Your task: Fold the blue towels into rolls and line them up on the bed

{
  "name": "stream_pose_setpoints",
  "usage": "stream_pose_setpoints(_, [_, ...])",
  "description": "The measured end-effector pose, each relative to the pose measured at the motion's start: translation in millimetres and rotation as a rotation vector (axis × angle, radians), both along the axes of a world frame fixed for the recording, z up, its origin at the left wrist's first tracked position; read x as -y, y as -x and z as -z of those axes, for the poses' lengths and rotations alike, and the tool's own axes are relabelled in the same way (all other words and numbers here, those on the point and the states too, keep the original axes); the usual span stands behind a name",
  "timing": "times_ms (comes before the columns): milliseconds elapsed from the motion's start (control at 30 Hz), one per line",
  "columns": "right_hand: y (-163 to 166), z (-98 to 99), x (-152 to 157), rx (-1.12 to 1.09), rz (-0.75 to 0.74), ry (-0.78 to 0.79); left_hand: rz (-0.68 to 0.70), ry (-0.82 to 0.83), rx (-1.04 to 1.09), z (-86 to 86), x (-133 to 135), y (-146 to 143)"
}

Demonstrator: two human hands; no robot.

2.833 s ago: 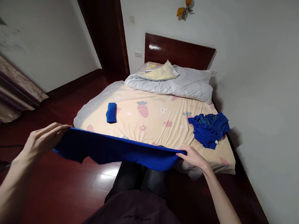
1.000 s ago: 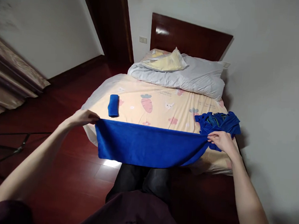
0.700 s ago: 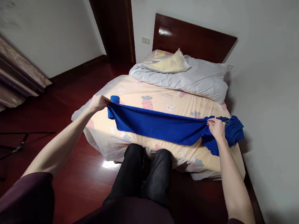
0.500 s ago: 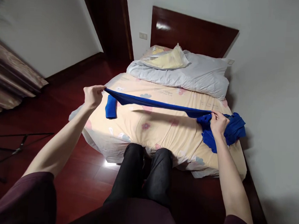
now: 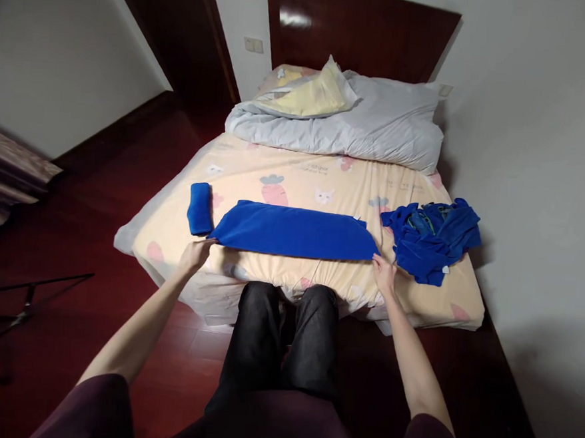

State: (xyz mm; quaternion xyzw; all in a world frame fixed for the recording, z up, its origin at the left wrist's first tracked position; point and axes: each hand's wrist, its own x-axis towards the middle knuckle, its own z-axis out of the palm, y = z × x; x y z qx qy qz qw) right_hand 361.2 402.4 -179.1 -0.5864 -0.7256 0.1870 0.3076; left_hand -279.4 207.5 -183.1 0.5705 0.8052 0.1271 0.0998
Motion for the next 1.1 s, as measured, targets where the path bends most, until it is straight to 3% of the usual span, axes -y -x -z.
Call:
stream_pose_setpoints(67, [1, 26.2, 13, 0.024, 0.010, 0.077, -0.007, 0.092, -0.004, 18.6, 6, -8])
stream_pose_setpoints(167, [3, 49.5, 28, 0.036, 0.027, 0.142, -0.002, 0.104, -0.050, 31.5, 12, -16])
stream_pose_setpoints(300, [-4, 59.6, 42, 0.040, 0.033, 0.118, 0.017, 0.066, -0.144, 32.5, 15, -20])
stream_pose_setpoints(467, [-16, 69.0, 69, 0.035, 0.066, 0.055, 0.094, 0.152, -0.159, 34.6, 27, -18])
stream_pose_setpoints(667, [2, 89.0, 96, 0.048, 0.159, -0.062, 0.140, 0.215, -0.128, 28.1, 27, -11])
stream_pose_setpoints(767, [14, 95.9, 102, 0.109, 0.154, -0.087, 0.020, 0.115, -0.124, 15.8, 7, -2])
stream_pose_setpoints(867, [22, 97.9, 104, 0.169, 0.182, -0.072, -0.204, -0.028, -0.112, 8.6, -20, 10])
stream_pose_setpoints(1000, [24, 98.6, 105, 0.226, 0.225, -0.019, -0.483, 0.019, 0.018, 13.8, -53, 26])
stream_pose_setpoints(1100, [24, 101.8, 105, 0.231, 0.238, -0.028, -0.568, 0.044, 0.058, 20.6, -66, 37])
